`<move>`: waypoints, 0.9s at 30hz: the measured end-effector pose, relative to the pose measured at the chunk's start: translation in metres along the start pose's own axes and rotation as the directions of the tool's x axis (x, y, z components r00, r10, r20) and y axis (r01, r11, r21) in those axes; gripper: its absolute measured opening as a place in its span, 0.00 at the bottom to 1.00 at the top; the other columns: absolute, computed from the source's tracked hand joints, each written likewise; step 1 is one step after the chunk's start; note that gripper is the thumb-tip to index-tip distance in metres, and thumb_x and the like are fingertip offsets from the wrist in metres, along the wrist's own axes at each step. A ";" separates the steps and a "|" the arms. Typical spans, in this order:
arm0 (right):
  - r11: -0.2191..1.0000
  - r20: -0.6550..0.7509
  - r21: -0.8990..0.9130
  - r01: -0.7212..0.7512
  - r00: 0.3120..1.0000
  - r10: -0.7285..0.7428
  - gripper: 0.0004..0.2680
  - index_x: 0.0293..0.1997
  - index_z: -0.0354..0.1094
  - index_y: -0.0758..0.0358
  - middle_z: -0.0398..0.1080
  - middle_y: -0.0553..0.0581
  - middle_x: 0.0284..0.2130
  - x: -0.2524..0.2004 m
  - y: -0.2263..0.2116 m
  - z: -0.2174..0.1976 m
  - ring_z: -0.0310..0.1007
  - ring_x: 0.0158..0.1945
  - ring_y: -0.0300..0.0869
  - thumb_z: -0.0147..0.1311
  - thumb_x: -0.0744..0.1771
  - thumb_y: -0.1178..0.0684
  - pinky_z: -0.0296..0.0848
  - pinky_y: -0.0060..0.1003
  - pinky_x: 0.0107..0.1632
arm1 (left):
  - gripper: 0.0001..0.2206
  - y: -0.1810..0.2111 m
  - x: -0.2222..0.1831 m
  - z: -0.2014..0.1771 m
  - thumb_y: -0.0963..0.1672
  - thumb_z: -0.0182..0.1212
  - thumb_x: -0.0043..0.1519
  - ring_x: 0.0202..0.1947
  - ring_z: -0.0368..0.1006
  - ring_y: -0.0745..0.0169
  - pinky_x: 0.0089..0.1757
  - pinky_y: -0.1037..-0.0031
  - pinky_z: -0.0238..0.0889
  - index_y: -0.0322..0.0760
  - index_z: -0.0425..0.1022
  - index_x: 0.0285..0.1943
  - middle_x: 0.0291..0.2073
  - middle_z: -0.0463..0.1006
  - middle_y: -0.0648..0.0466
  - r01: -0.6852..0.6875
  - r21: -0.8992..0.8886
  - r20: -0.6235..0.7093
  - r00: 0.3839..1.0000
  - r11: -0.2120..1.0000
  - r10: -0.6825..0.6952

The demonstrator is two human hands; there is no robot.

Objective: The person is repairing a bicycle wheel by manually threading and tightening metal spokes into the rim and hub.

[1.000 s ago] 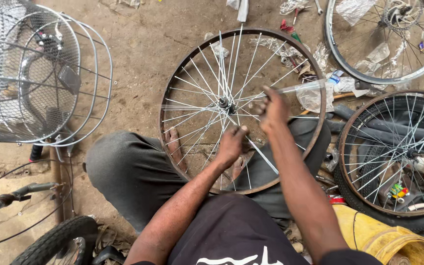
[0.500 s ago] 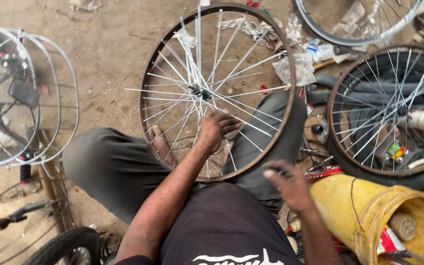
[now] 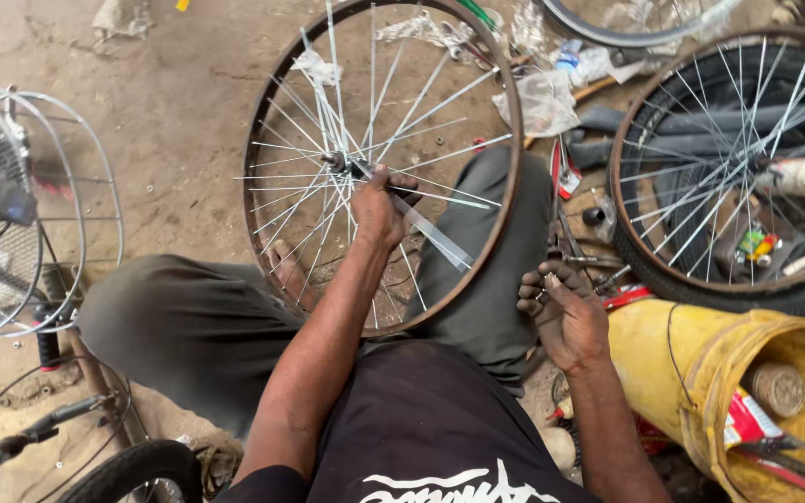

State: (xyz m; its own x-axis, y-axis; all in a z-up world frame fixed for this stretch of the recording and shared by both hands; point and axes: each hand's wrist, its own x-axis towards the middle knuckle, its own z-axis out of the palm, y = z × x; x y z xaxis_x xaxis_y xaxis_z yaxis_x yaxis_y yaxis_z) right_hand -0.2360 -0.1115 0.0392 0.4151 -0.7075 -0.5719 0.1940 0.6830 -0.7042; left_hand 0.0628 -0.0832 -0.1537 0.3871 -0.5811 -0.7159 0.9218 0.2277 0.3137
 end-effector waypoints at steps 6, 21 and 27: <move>0.998 0.025 -0.028 0.059 0.998 -0.059 0.05 0.47 0.73 0.69 0.75 0.61 0.40 -0.006 -0.002 0.002 0.76 0.42 0.45 0.53 0.69 0.62 0.76 0.39 0.43 | 0.15 0.028 -0.075 0.004 0.42 0.49 0.67 0.41 0.79 0.42 0.44 0.51 0.78 0.23 0.64 0.59 0.41 0.79 0.38 0.194 0.377 0.013 0.977 0.906 -0.214; 0.980 0.042 -0.181 0.076 0.997 -0.070 0.05 0.45 0.74 0.69 0.75 0.58 0.37 -0.001 0.005 0.008 0.75 0.37 0.40 0.56 0.67 0.64 0.73 0.35 0.38 | 0.17 0.035 -0.088 0.001 0.44 0.37 0.68 0.38 0.77 0.46 0.43 0.51 0.76 0.29 0.64 0.60 0.41 0.77 0.39 0.164 0.289 -0.074 0.986 0.943 -0.148; 0.869 0.011 -0.482 0.113 0.992 -0.123 0.07 0.46 0.75 0.69 0.74 0.55 0.32 -0.009 0.018 0.020 0.71 0.31 0.36 0.60 0.65 0.65 0.71 0.30 0.33 | 0.14 0.034 -0.084 -0.013 0.47 0.40 0.73 0.35 0.75 0.50 0.42 0.53 0.77 0.32 0.66 0.49 0.33 0.72 0.47 0.043 0.064 -0.062 0.997 0.997 -0.039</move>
State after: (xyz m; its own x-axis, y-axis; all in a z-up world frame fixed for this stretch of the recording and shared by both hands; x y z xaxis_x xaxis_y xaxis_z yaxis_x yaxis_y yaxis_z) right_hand -0.2182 -0.0893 0.0403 0.3978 -0.7844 -0.4759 -0.2131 0.4255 -0.8795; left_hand 0.0618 -0.0164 -0.0915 0.3510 -0.5399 -0.7650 0.9346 0.1517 0.3217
